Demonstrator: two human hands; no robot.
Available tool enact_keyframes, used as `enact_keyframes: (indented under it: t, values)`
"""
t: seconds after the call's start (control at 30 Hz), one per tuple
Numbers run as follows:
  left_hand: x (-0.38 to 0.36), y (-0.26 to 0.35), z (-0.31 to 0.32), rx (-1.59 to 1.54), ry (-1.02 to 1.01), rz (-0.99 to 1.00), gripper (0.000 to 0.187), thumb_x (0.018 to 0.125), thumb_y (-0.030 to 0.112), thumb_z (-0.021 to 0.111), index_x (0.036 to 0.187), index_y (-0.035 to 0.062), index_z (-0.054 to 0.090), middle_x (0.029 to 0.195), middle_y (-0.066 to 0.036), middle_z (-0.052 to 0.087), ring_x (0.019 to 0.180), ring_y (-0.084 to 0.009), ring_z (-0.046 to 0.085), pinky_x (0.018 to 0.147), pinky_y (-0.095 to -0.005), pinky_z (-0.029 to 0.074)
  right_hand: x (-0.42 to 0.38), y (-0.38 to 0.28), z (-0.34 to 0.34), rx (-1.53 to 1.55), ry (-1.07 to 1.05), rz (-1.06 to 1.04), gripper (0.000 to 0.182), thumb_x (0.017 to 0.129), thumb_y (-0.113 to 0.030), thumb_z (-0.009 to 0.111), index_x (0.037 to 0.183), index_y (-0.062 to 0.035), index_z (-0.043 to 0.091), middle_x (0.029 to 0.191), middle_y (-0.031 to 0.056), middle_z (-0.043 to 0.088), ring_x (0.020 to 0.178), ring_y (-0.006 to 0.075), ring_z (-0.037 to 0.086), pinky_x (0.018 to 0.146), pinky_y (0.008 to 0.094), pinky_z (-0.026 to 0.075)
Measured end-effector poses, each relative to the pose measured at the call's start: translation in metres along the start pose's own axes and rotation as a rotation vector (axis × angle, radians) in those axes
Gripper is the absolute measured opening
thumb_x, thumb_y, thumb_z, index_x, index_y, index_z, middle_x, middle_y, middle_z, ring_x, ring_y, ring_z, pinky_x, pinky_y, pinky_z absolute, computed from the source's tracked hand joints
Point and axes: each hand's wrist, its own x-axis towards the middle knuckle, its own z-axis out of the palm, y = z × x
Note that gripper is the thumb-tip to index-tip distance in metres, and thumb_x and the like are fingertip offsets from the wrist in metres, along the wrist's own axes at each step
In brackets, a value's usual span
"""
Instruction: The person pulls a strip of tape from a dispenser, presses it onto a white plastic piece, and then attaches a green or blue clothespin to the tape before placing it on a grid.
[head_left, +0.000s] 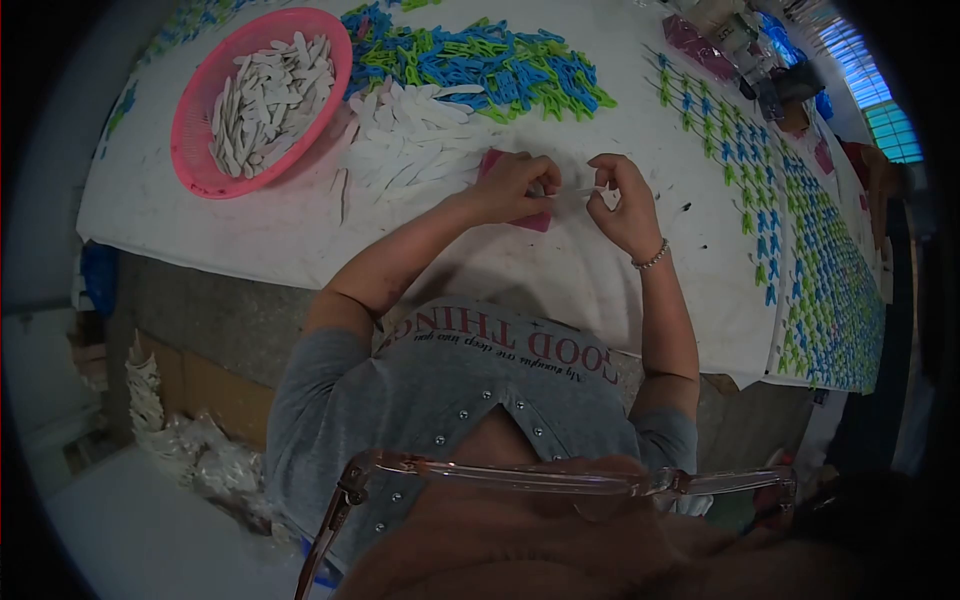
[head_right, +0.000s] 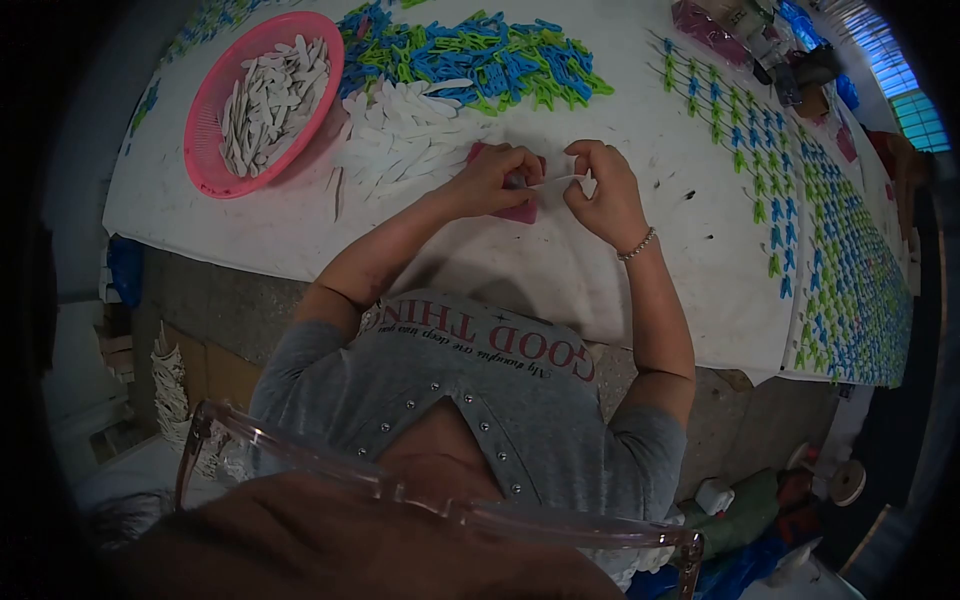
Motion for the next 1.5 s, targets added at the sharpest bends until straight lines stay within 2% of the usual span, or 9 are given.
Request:
enact_keyframes:
  t: [0.17, 0.27, 0.4, 0.57, 0.8, 0.93, 1.0, 1.17, 1.5]
  values:
    - [0.001, -0.004, -0.002, -0.259, 0.092, -0.130, 0.028, 0.071, 0.008, 0.070, 0.095, 0.0048, 0.055, 0.088, -0.007, 0.065, 0.081, -0.0153, 0.062, 0.071, -0.0275, 0.048, 0.021, 0.022, 0.004, 0.370, 0.019, -0.049, 0.040, 0.070, 0.004, 0.055, 0.108, -0.0055, 0.053, 0.082, 0.0025, 0.053, 0.073, 0.0139, 0.048, 0.072, 0.0249, 0.044]
    - [-0.014, -0.012, -0.015, -0.412, 0.205, -0.309, 0.032, 0.073, 0.006, 0.070, 0.100, 0.0044, 0.053, 0.091, -0.006, 0.063, 0.085, -0.0118, 0.060, 0.073, -0.0263, 0.048, 0.038, 0.066, 0.024, 0.258, -0.005, 0.112, 0.032, 0.074, -0.001, 0.059, 0.106, -0.0044, 0.055, 0.088, 0.0066, 0.057, 0.076, 0.0163, 0.053, 0.073, 0.0256, 0.046]
    - [-0.031, 0.000, -0.031, -0.407, 0.206, -0.307, 0.035, 0.074, 0.003, 0.070, 0.103, 0.0046, 0.051, 0.091, -0.003, 0.060, 0.083, -0.0088, 0.056, 0.074, -0.0250, 0.046, 0.066, 0.086, 0.073, -0.196, 0.055, 0.289, 0.040, 0.077, -0.035, 0.071, 0.102, -0.0048, 0.062, 0.102, 0.0149, 0.061, 0.087, 0.0282, 0.061, 0.075, 0.0369, 0.049]
    - [-0.049, 0.002, -0.039, -0.620, 0.272, -0.399, 0.034, 0.075, -0.001, 0.068, 0.103, 0.0054, 0.051, 0.085, 0.002, 0.054, 0.078, -0.0066, 0.048, 0.075, -0.0223, 0.041, 0.098, 0.086, 0.100, -0.399, 0.128, 0.442, 0.045, 0.073, -0.044, 0.070, 0.098, -0.0070, 0.061, 0.102, 0.0140, 0.060, 0.089, 0.0318, 0.060, 0.075, 0.0405, 0.050]
    - [-0.051, 0.006, -0.031, -0.667, 0.256, -0.403, 0.033, 0.078, -0.005, 0.062, 0.106, 0.0071, 0.049, 0.085, 0.003, 0.048, 0.080, -0.0064, 0.049, 0.070, -0.0202, 0.042, 0.066, 0.101, 0.090, -0.199, 0.275, 0.349, 0.041, 0.073, -0.039, 0.071, 0.096, -0.0055, 0.063, 0.091, 0.0151, 0.064, 0.080, 0.0288, 0.062, 0.071, 0.0381, 0.049]
    - [-0.046, 0.013, -0.036, -0.803, 0.249, -0.448, 0.035, 0.077, -0.006, 0.062, 0.107, 0.0082, 0.049, 0.086, 0.003, 0.049, 0.080, -0.0060, 0.049, 0.070, -0.0209, 0.042, 0.023, 0.061, 0.058, 0.459, 0.331, 0.431, 0.026, 0.080, -0.013, 0.068, 0.103, -0.0017, 0.062, 0.089, 0.0078, 0.067, 0.077, 0.0109, 0.062, 0.071, 0.0236, 0.049]
    - [-0.043, 0.019, -0.036, -0.826, 0.258, -0.463, 0.037, 0.076, -0.004, 0.064, 0.108, 0.0086, 0.049, 0.087, 0.003, 0.051, 0.080, -0.0055, 0.048, 0.071, -0.0214, 0.042, -0.001, 0.029, 0.037, 0.676, 0.300, 0.337, 0.024, 0.086, -0.004, 0.060, 0.109, -0.0007, 0.060, 0.091, 0.0027, 0.063, 0.081, 0.0096, 0.060, 0.073, 0.0231, 0.048]
    - [-0.036, 0.032, -0.034, -0.891, 0.139, -0.403, 0.038, 0.075, -0.004, 0.066, 0.107, 0.0084, 0.049, 0.087, 0.003, 0.049, 0.080, -0.0052, 0.048, 0.071, -0.0217, 0.042, -0.041, -0.004, 0.028, 0.914, 0.255, 0.277, 0.024, 0.087, -0.003, 0.060, 0.110, 0.0029, 0.059, 0.095, 0.0063, 0.064, 0.082, 0.0121, 0.061, 0.075, 0.0248, 0.049]
    - [-0.037, 0.038, -0.028, -0.756, 0.107, -0.325, 0.037, 0.076, -0.003, 0.067, 0.106, 0.0068, 0.048, 0.089, 0.002, 0.050, 0.082, -0.0054, 0.048, 0.073, -0.0213, 0.043, -0.045, -0.022, 0.036, 0.934, 0.185, 0.273, 0.022, 0.085, -0.001, 0.062, 0.107, 0.0032, 0.061, 0.094, 0.0067, 0.065, 0.081, 0.0111, 0.061, 0.074, 0.0229, 0.049]
